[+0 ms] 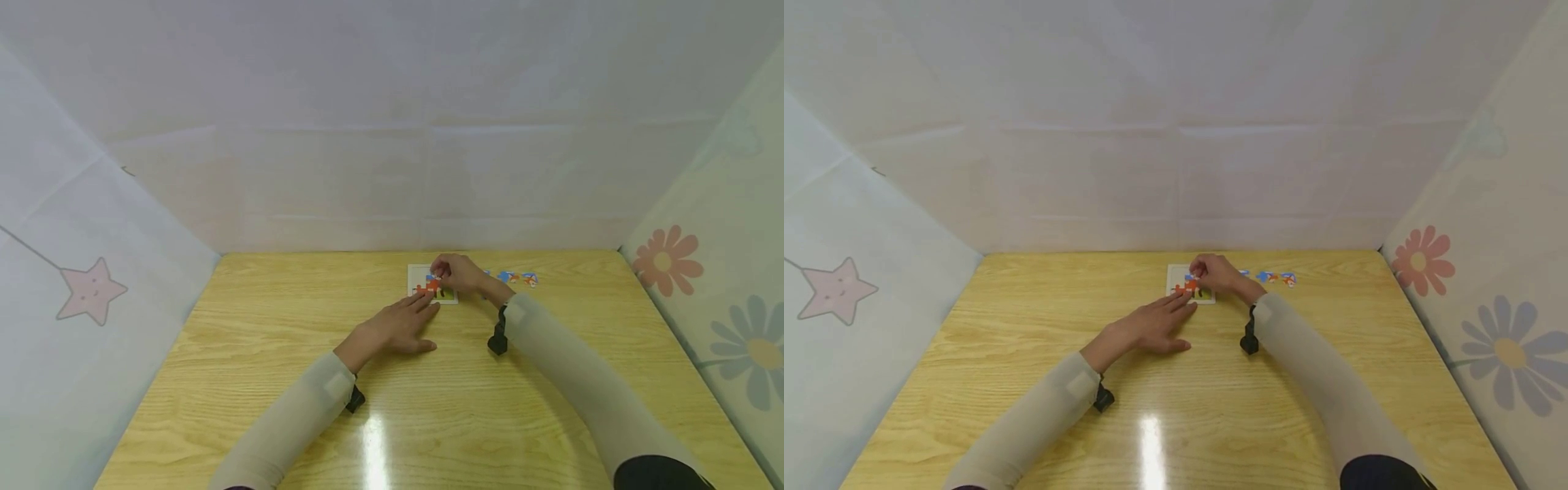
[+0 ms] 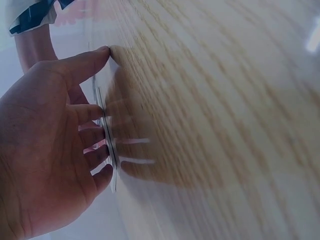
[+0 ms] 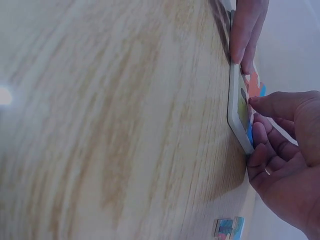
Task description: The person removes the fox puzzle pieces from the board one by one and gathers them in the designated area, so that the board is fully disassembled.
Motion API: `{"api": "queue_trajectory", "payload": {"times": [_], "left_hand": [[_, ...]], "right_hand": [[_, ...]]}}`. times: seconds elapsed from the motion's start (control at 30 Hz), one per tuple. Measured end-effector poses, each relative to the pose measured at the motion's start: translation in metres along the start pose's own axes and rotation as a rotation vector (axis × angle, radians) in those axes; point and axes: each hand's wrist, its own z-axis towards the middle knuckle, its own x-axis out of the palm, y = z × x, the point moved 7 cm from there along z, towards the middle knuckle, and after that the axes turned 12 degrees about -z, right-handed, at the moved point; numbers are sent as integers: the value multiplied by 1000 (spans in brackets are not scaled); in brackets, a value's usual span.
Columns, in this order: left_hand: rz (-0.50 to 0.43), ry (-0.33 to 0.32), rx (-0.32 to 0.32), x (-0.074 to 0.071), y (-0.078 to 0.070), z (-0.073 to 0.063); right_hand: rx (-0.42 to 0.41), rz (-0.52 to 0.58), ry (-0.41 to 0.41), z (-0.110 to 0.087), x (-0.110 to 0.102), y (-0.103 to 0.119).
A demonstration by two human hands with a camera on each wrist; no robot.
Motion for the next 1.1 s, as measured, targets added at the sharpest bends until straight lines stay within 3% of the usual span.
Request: {"api": "queue_trajectory", "payload": {"times": [0.4, 1.1], "left_hand": [[-33, 15, -23, 0, 0, 0], [-48, 17, -18, 0, 1, 1]], "right_hand": [[13, 116, -51, -1, 0, -8], [35, 275, -43, -5, -4, -10]]}}
